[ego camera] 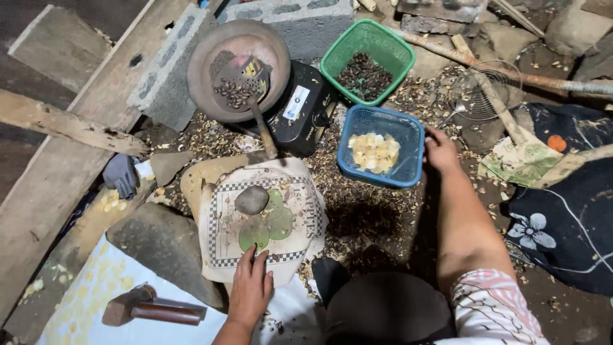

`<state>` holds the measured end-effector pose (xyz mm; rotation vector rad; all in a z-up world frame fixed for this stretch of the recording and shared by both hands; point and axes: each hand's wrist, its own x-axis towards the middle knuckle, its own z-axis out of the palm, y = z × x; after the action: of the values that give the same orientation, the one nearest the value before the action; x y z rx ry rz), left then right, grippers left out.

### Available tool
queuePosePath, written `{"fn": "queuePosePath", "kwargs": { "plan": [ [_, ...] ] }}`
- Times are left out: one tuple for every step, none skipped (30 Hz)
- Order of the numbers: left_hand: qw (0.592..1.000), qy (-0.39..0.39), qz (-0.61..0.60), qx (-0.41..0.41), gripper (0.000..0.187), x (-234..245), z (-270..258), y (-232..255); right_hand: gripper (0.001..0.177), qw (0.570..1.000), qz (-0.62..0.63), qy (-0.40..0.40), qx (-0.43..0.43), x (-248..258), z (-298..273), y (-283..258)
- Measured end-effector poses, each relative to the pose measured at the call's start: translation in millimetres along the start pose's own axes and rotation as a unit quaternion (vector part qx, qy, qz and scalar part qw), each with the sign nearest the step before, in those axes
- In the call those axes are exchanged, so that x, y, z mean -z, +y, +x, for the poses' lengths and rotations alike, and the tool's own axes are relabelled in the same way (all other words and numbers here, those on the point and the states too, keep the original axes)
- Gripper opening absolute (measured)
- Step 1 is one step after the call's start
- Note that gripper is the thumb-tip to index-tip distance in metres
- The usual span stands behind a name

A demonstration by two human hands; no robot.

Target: The person flattens round slices of a light-colored vegetable on a white sheet using a hammer. They also stir dark beans in a pan on a portable stove and grind green items on a stone slab with a stone pestle.

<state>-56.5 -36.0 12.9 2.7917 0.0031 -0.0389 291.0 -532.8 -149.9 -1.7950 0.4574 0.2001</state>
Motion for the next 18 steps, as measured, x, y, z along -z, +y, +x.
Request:
{"fn": "queuePosePath", "kwargs": {
  "plan": [
    [1.000,0.001,0.002,0.003,0.057,1.0,-1.6,3.9,0.044,1.000,0.001,-0.004,0.001,18.9,33.3,48.5],
    [1.000,-0.019,0.011,0.015,0.057,2.9,-2.1,7.7,0.044,0.980,0.159,-0.040,-0.110,13.5,67.1,86.4],
    [0.999,-0.040,0.020,0.026,0.056,5.5,-2.9,11.4,0.045,0.922,0.310,-0.074,-0.218,-25.0,98.8,113.7],
    [0.999,-0.035,0.021,0.029,0.056,7.3,-2.6,13.7,0.045,0.923,0.309,-0.079,-0.215,-25.4,71.1,89.8],
    [0.999,-0.027,0.012,0.023,0.054,9.5,-2.7,15.4,0.047,0.989,-0.008,-0.031,-0.146,-25.9,42.5,66.2],
    [1.000,-0.020,0.000,0.021,0.053,11.3,-5.5,18.7,0.058,0.943,-0.326,0.020,-0.057,-25.1,12.5,43.7],
    [1.000,-0.016,0.000,0.026,0.053,14.4,-4.9,20.6,0.058,0.943,-0.328,0.016,-0.052,-27.0,14.6,48.0],
    [1.000,-0.011,-0.010,0.026,0.052,16.4,-5.3,21.8,0.035,0.990,-0.062,0.114,-0.052,-26.9,14.0,55.2],
    [0.999,-0.005,-0.021,0.026,0.051,18.7,-5.8,22.9,0.030,0.956,0.210,0.201,-0.051,-26.8,13.3,62.3],
    [0.999,-0.001,-0.021,0.028,0.051,21.3,-5.8,25.7,0.030,0.957,0.209,0.197,-0.047,-20.7,1.3,48.1],
    [0.999,0.013,-0.034,0.027,0.051,24.5,-6.1,28.4,0.019,0.958,0.112,0.264,0.008,-14.5,-11.2,33.7],
    [0.998,0.027,-0.046,0.025,0.051,26.3,-6.5,30.7,0.034,0.942,0.013,0.328,0.065,-7.7,-23.6,19.6],
    [0.998,0.033,-0.047,0.027,0.051,34.4,-0.5,36.8,0.034,0.943,0.014,0.326,0.070,-2.9,-34.4,6.0],
    [0.993,0.037,-0.110,0.036,0.051,42.1,4.9,44.9,0.038,0.915,-0.110,0.374,0.102,5.1,-46.0,-7.6],
    [0.983,0.042,-0.172,0.044,0.051,50.3,10.0,52.6,0.046,0.870,-0.232,0.413,0.133,12.9,-58.1,-21.2],
    [0.982,0.048,-0.174,0.047,0.051,55.5,22.1,62.2,0.046,0.870,-0.232,0.412,0.139,7.9,-78.2,-55.4],
    [0.973,0.029,-0.225,0.040,0.050,61.6,33.6,71.8,0.047,0.876,-0.224,0.380,0.194,3.1,-99.7,-89.3],
    [0.961,0.012,-0.273,0.032,0.049,69.5,45.2,81.2,0.048,0.879,-0.214,0.346,0.248,-2.7,-121.8,-123.5]
  ]
}}
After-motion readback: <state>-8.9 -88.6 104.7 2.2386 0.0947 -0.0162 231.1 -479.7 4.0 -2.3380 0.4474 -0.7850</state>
